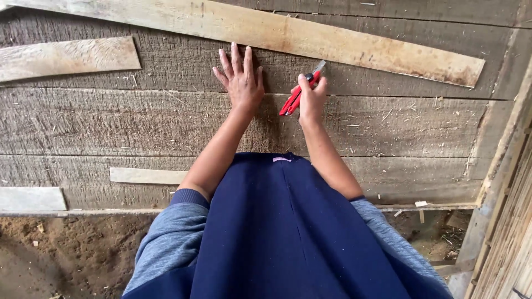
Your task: The person uses a red utility knife to shave thin strips from a wooden plank on a workbench. They repeatedly draw the blade along the wood to produce shavings, then reposition the plank and continue shaving different sections.
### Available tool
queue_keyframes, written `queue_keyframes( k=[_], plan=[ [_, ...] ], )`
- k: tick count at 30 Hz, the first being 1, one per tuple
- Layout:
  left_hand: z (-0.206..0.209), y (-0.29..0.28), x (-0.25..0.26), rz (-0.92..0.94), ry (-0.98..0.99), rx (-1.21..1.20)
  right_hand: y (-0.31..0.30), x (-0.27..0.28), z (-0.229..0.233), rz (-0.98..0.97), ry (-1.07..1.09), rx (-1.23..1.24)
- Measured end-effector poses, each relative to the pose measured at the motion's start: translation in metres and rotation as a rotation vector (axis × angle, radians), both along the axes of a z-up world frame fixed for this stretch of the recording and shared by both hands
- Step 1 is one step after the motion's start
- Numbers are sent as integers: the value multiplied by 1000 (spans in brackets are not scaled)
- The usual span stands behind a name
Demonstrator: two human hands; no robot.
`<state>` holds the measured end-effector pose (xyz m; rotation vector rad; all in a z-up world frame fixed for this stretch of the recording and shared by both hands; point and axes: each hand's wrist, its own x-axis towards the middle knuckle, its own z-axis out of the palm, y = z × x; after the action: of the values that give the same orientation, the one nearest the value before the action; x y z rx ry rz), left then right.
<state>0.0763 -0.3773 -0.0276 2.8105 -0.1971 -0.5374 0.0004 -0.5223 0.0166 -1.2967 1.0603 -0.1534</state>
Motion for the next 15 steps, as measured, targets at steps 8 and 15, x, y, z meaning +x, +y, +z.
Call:
queue_keyframes(
  k=[8,15],
  plan=[
    [-22,-18,17,-47,-174,-66,-21,36,14,-38,-49,62],
    [-10,-37,53,-154,-73,-6,-53,57,3,35,-59,-36]
  ],
)
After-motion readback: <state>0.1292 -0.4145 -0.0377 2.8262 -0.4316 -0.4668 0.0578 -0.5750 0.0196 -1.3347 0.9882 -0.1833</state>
